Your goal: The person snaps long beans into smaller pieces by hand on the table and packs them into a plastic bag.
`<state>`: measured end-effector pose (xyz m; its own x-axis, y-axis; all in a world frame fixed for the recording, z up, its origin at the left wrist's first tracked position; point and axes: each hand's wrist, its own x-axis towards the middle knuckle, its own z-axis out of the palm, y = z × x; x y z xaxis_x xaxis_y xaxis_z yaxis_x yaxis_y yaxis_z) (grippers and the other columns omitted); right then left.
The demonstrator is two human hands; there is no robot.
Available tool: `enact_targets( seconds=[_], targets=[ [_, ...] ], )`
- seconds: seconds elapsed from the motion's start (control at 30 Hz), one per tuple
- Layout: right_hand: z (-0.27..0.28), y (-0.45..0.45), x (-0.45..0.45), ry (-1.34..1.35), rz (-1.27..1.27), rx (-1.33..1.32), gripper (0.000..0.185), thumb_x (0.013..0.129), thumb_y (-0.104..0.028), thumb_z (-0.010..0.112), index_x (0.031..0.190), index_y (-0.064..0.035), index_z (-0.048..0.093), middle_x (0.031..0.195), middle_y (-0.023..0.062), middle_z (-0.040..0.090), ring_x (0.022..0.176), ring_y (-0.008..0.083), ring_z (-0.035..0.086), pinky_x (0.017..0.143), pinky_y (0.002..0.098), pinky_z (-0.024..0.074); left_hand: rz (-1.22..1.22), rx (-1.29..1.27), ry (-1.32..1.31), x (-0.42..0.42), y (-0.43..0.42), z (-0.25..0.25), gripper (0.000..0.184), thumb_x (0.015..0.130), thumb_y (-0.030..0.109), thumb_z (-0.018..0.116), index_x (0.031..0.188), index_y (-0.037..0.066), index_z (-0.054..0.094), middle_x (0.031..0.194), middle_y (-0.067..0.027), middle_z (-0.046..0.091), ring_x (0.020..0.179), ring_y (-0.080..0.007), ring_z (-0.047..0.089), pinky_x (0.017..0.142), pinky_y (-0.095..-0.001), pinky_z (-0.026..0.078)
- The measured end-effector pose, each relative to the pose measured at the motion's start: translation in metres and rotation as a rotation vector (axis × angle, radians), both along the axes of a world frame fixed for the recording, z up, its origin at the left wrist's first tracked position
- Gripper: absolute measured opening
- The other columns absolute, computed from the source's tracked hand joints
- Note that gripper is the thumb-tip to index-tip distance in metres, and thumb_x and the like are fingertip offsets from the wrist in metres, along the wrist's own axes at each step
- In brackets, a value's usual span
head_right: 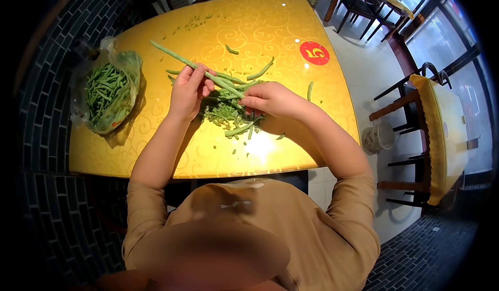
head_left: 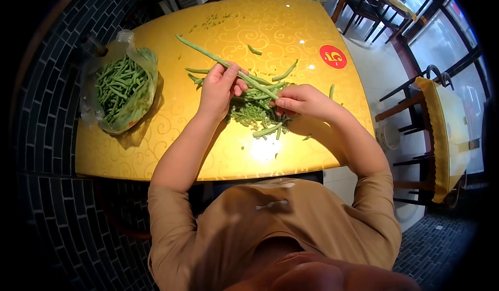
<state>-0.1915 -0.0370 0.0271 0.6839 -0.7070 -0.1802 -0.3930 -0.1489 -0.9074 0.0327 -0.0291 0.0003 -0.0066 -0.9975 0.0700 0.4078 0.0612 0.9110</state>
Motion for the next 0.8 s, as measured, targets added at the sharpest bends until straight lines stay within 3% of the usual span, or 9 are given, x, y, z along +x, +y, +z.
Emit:
enact_targets(
  seconds=[0.03, 0.23, 0.33, 0.43, 0.53, 0.57, 0.67, 0.7, 0.8],
  targets=[
    [0.001, 0.001, -0.006, 0.001, 0.006, 0.061, 0.023, 0.089, -0.022, 0.055, 0.09, -0.0009, 0.063, 0.074, 0.004, 0.062, 0.064, 0.0102, 0.056, 0.061, 0.0255, 0.0462, -0.009, -0.007, -0.031, 0.003, -0.001, 0.0, 0.016, 0.094, 0.018, 0.047, 0.09, 0.003, 0.051, 0.084, -0.0074, 0.06, 0.059, -0.0073, 0.053, 0.05, -0.0165, 0.042],
    [-0.007, 0.001, -0.016, -0.069, 0.083, 0.131, 0.021, 0.086, -0.021, 0.06, 0.085, -0.0009, 0.066, 0.071, 0.0025, 0.062, 0.062, 0.0074, 0.052, 0.058, 0.0222, 0.0422, -0.048, -0.003, -0.044, -0.002, 0.001, -0.001, 0.014, 0.094, 0.017, 0.047, 0.093, 0.003, 0.05, 0.086, -0.0077, 0.06, 0.061, -0.0079, 0.055, 0.051, -0.0166, 0.043],
    [-0.011, -0.001, -0.019, -0.092, -0.008, 0.133, 0.021, 0.086, -0.021, 0.06, 0.085, -0.001, 0.065, 0.072, 0.0028, 0.062, 0.063, 0.0069, 0.053, 0.057, 0.0203, 0.0412, -0.037, -0.027, 0.014, -0.005, 0.002, -0.001, 0.012, 0.094, 0.015, 0.046, 0.095, 0.004, 0.049, 0.087, -0.0083, 0.059, 0.066, -0.0091, 0.056, 0.055, -0.0168, 0.045],
    [-0.02, -0.004, -0.02, -0.495, -0.404, 0.169, 0.023, 0.086, -0.022, 0.06, 0.084, 0.0005, 0.065, 0.073, 0.0024, 0.062, 0.065, 0.0057, 0.054, 0.056, 0.0193, 0.0409, 0.062, -0.12, 0.08, -0.01, 0.004, -0.002, 0.011, 0.094, 0.013, 0.044, 0.097, 0.003, 0.049, 0.092, -0.0102, 0.059, 0.071, -0.011, 0.057, 0.061, -0.0186, 0.048],
    [-0.025, -0.019, -0.03, -0.867, -0.702, 0.247, 0.024, 0.089, -0.022, 0.056, 0.079, -0.0007, 0.062, 0.075, 0.003, 0.059, 0.06, 0.0049, 0.047, 0.055, 0.0187, 0.0387, 0.097, -0.23, 0.125, -0.012, 0.009, -0.002, 0.011, 0.094, 0.011, 0.044, 0.098, 0.003, 0.049, 0.096, -0.0121, 0.058, 0.075, -0.0124, 0.057, 0.065, -0.0208, 0.049],
    [-0.029, -0.024, -0.038, -0.853, -0.616, 0.21, 0.022, 0.089, -0.02, 0.055, 0.089, -0.0003, 0.064, 0.079, 0.0023, 0.06, 0.066, 0.0054, 0.05, 0.059, 0.0185, 0.0405, 0.079, -0.281, 0.032, -0.01, 0.008, 0.001, 0.011, 0.094, 0.011, 0.044, 0.099, 0.003, 0.049, 0.098, -0.013, 0.057, 0.074, -0.0127, 0.058, 0.067, -0.0222, 0.05],
    [-0.02, -0.011, -0.025, -0.305, -0.416, -0.068, 0.023, 0.086, -0.014, 0.057, 0.106, -0.0048, 0.063, 0.079, 0.0018, 0.06, 0.071, 0.0094, 0.054, 0.066, 0.0222, 0.0452, -0.041, -0.233, 0.06, -0.01, 0.01, 0.0, 0.011, 0.094, 0.01, 0.044, 0.099, 0.003, 0.049, 0.098, -0.0132, 0.057, 0.075, -0.0135, 0.057, 0.066, -0.0223, 0.049],
    [-0.028, -0.012, -0.021, -0.221, -0.339, -0.082, 0.028, 0.085, -0.012, 0.057, 0.113, -0.0121, 0.062, 0.082, 0.0026, 0.062, 0.076, 0.0122, 0.056, 0.073, 0.0252, 0.0459, -0.076, -0.225, 0.061, -0.011, 0.011, -0.001, 0.011, 0.094, 0.01, 0.044, 0.1, 0.003, 0.049, 0.098, -0.0134, 0.057, 0.076, -0.0139, 0.057, 0.066, -0.0224, 0.049],
    [-0.039, -0.011, -0.009, -0.225, -0.228, -0.623, 0.022, 0.086, -0.016, 0.057, 0.107, -0.0097, 0.064, 0.081, 0.0037, 0.063, 0.076, 0.0121, 0.057, 0.074, 0.0253, 0.0452, -0.167, -0.192, 0.06, -0.017, 0.016, -0.003, 0.011, 0.094, 0.01, 0.045, 0.101, 0.003, 0.049, 0.098, -0.0139, 0.057, 0.077, -0.0148, 0.057, 0.066, -0.0228, 0.048]
  ],
)
